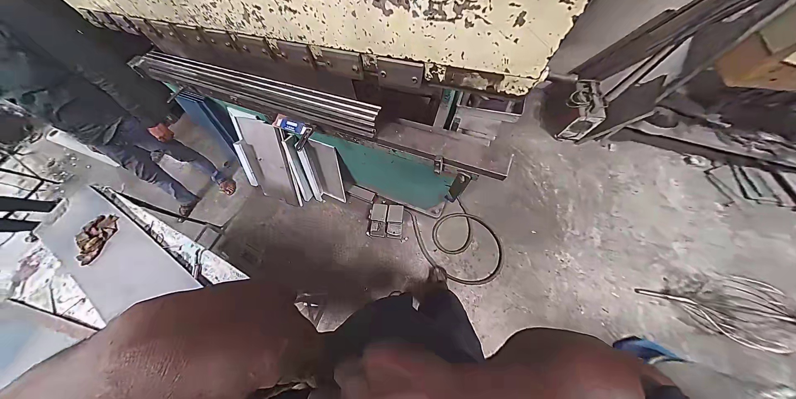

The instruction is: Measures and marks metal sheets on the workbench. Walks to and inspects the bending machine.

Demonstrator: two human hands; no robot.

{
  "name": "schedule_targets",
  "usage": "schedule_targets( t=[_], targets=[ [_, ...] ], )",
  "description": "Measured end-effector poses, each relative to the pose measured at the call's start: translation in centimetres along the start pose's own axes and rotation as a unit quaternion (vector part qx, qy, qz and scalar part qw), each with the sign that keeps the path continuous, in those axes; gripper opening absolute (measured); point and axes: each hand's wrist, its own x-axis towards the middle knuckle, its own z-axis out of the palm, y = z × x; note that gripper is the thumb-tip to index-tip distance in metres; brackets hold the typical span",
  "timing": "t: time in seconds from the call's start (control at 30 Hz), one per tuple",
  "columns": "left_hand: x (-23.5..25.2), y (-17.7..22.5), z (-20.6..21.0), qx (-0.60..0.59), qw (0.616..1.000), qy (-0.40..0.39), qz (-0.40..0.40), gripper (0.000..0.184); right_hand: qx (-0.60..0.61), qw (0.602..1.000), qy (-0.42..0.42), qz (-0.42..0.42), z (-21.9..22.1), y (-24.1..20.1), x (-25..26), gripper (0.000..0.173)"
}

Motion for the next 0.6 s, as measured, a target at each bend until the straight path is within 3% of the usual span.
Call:
schedule_targets(
  t=[0.13, 0.23, 0.3, 0.37, 0.47, 0.53, 0.6],
  targets=[
    [4.4, -3.2, -2.7, -0.031, 0.999, 0.003, -0.04, 0.009, 0.034, 0.997, -0.054, -0.041, -2.8, 8.3, -1.0, 0.021],
    [7.6, -4.9, -4.8, -0.088, 0.994, 0.05, -0.031, 0.023, 0.099, 0.989, 0.0, -0.107, -4.6, 13.9, -3.7, 0.027],
    [9.2, -6.6, -5.7, -0.125, 0.989, 0.083, -0.002, 0.039, 0.146, 0.982, 0.057, -0.102, -6.1, 18.3, -6.5, 0.032],
    [9.9, -8.9, -5.3, -0.172, 0.982, 0.079, 0.027, 0.038, 0.216, 0.97, 0.114, -0.022, -6.9, 24.2, -10.0, 0.031],
    [10.2, -11.6, -3.2, -0.21, 0.963, 0.149, 0.077, 0.039, 0.223, 0.92, 0.228, 0.229, -4.5, 35.9, -16.1, 0.031],
    [11.7, -12.1, -5.5, -0.269, 0.938, 0.205, 0.073, 0.039, 0.114, 0.858, 0.266, 0.425, -1.8, 43.8, -20.1, 0.031],
    [15.4, -13.5, -7.9, -0.338, 0.895, 0.29, 0.002, 0.039, -0.005, 0.794, 0.286, 0.536, 0.2, 50.0, -23.6, 0.044]
  ],
)
